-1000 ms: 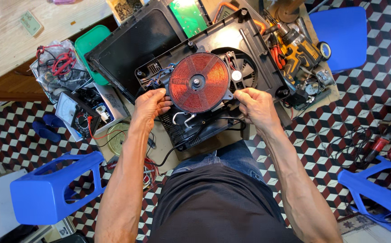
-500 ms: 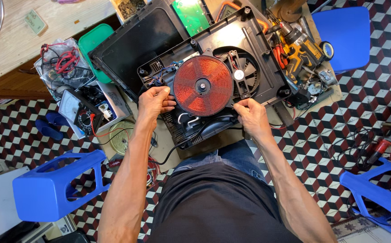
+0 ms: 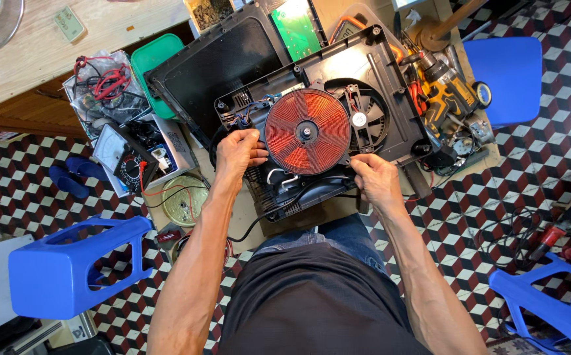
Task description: The person uses a cordless drill to unscrew components inside an open induction cooktop, repositions the red heating coil and fan assembly, aligns and tightens screws, then lifts the glass top panel closed and repositions the unit on the bench.
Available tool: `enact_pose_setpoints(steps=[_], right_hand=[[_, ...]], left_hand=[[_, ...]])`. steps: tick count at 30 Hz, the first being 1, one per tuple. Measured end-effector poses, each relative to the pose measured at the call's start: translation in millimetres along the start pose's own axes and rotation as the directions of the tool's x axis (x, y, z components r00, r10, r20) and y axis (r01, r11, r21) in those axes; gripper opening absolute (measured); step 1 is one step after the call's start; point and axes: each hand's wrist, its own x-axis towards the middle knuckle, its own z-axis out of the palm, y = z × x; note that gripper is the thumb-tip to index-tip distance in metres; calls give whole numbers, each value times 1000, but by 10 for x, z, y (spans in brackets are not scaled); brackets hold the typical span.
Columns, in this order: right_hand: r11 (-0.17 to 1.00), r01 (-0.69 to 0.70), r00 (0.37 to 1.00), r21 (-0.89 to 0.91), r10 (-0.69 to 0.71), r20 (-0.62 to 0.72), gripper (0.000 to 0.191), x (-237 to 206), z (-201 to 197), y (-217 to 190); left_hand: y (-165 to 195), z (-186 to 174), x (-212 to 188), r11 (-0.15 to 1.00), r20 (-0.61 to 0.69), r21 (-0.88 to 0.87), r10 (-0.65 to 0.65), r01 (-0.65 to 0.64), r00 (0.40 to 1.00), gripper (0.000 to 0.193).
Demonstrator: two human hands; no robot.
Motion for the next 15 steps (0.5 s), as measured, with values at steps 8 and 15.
enact_pose_setpoints(steps=[8, 15], right_hand=[[967, 231, 971, -105, -236, -43, 23, -82, 60, 87], [901, 330, 928, -283, -365, -81, 25, -160, 149, 68]], left_hand=[[-2, -25, -45, 998, 8, 8, 59, -59, 998, 35], [57, -2, -101, 998, 3, 2, 60, -60, 998, 35]])
